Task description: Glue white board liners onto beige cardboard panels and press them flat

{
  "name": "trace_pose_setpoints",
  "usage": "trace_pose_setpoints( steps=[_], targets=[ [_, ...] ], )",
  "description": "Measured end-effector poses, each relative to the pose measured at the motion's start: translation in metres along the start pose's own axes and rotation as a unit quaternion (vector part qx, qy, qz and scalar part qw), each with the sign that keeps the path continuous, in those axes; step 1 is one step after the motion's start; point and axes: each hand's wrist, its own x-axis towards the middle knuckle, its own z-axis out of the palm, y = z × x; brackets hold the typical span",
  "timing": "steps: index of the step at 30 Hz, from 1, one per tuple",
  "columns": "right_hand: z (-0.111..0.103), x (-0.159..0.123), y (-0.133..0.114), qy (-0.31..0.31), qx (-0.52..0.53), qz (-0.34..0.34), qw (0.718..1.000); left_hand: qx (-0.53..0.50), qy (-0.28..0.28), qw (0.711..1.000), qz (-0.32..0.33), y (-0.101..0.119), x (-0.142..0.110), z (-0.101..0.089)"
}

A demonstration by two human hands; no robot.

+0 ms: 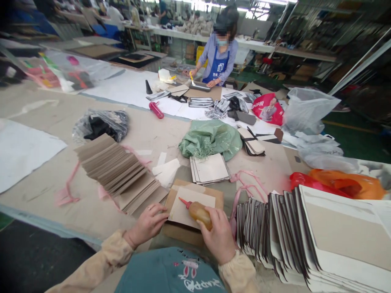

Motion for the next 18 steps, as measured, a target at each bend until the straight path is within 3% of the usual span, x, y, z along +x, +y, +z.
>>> trace_pose_setpoints(
  steps=[10, 18],
  targets=[
    [0.004, 0.020, 0.007, 0.029, -0.016, 0.010, 0.999, 0.009, -0.013, 1.000, 0.003, -0.001, 0.002, -0.002],
    [-0.003, 0.003, 0.014, 0.054, -0.033, 0.059, 0.996, 0.028, -0.011, 0.999, 0.020, 0.000, 0.006, -0.004]
  ],
)
